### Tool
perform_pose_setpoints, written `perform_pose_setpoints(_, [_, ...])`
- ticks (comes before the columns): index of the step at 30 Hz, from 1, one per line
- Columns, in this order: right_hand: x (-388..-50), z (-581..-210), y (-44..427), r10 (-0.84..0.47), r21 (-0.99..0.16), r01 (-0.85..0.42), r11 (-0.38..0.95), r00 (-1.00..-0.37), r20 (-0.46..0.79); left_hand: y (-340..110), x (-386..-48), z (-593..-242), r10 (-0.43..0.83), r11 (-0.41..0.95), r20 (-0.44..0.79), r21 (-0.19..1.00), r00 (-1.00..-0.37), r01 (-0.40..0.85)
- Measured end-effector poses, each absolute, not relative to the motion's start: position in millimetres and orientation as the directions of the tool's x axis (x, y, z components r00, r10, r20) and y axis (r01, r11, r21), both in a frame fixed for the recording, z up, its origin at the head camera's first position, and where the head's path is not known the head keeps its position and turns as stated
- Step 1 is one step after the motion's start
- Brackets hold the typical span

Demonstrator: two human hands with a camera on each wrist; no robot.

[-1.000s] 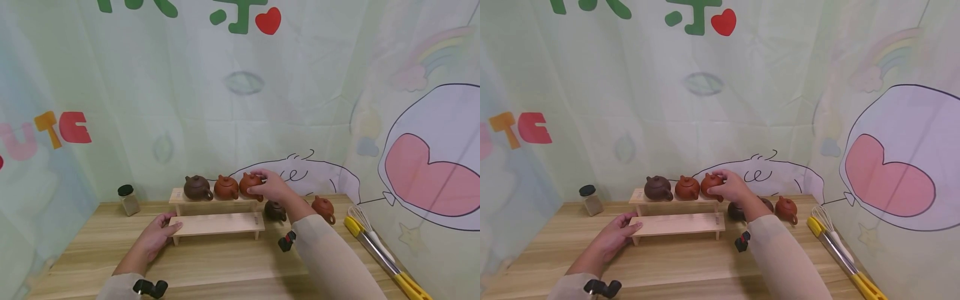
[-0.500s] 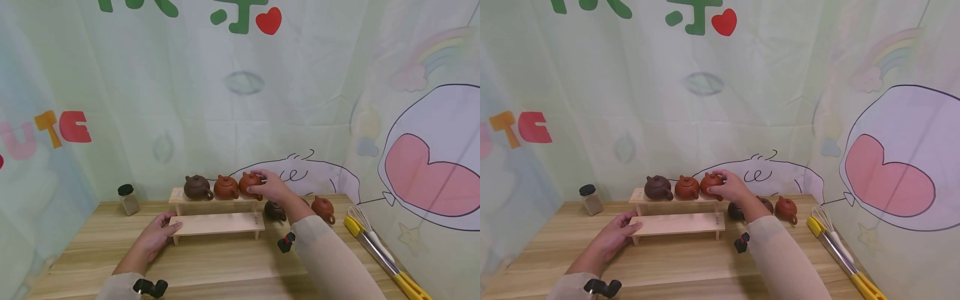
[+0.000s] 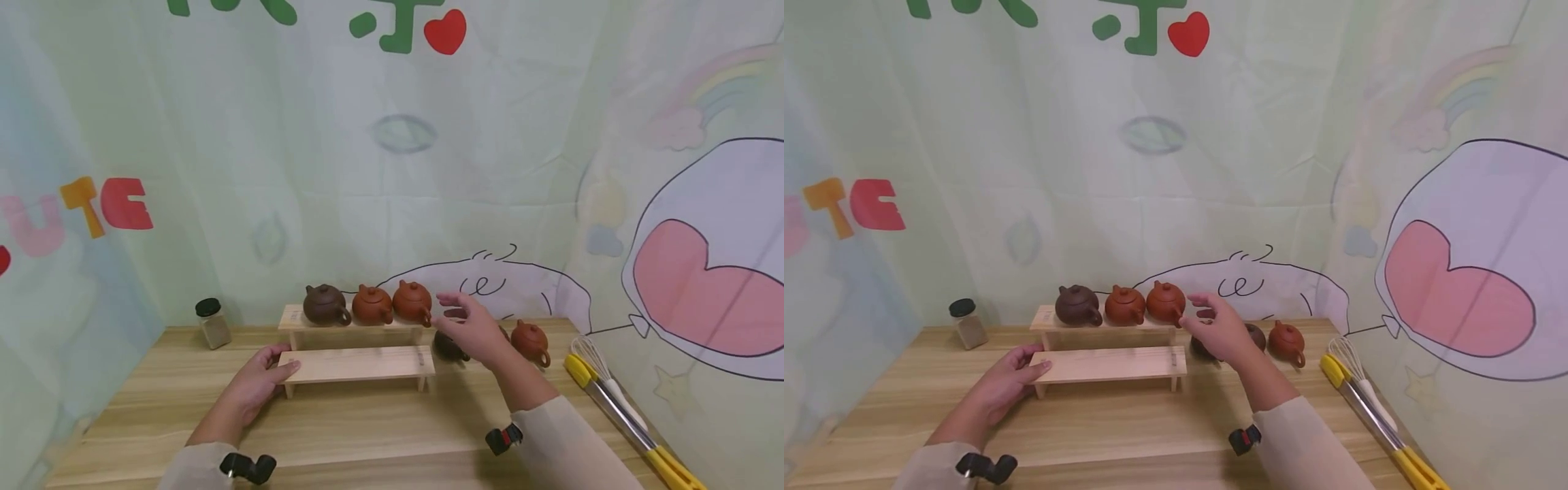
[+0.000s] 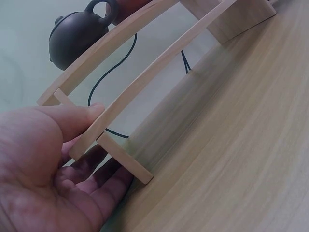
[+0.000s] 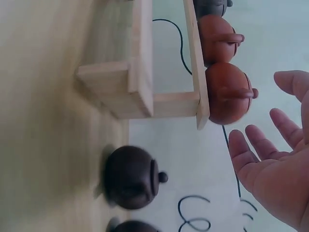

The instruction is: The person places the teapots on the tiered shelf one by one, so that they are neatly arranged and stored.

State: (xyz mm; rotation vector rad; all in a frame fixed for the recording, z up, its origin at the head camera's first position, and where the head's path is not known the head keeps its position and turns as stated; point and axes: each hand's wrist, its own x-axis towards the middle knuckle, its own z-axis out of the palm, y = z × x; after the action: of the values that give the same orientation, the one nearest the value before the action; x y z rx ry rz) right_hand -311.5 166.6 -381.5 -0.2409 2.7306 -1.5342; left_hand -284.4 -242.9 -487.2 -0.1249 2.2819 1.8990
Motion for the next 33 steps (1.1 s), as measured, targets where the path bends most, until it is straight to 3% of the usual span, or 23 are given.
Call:
perform_pose_setpoints(6, [-285.2,-392.9,205.5,-0.076,-0.826,-0.142,0.546,-0.99,0.12,-242.4,-284.9,-487.7,0.042,0.183,-0.18,0.968,-0.983,-0.17])
perform_pose_setpoints(17, [-281.5,-419.8,289.5,0.073,-0.801,-0.08,0.593,-0.986,0.152,-241.9,-285.5,-488.5,0.044,0.18,-0.174,0.97,-0.984,-0.164])
perform_pose_setpoints(33, [-322.3,-438.3,329.6,0.198,-0.779,0.107,0.617,-0.98,0.023,-241.2,-284.9,-487.1,0.039,0.18,-0.185,0.968,-0.982,-0.175])
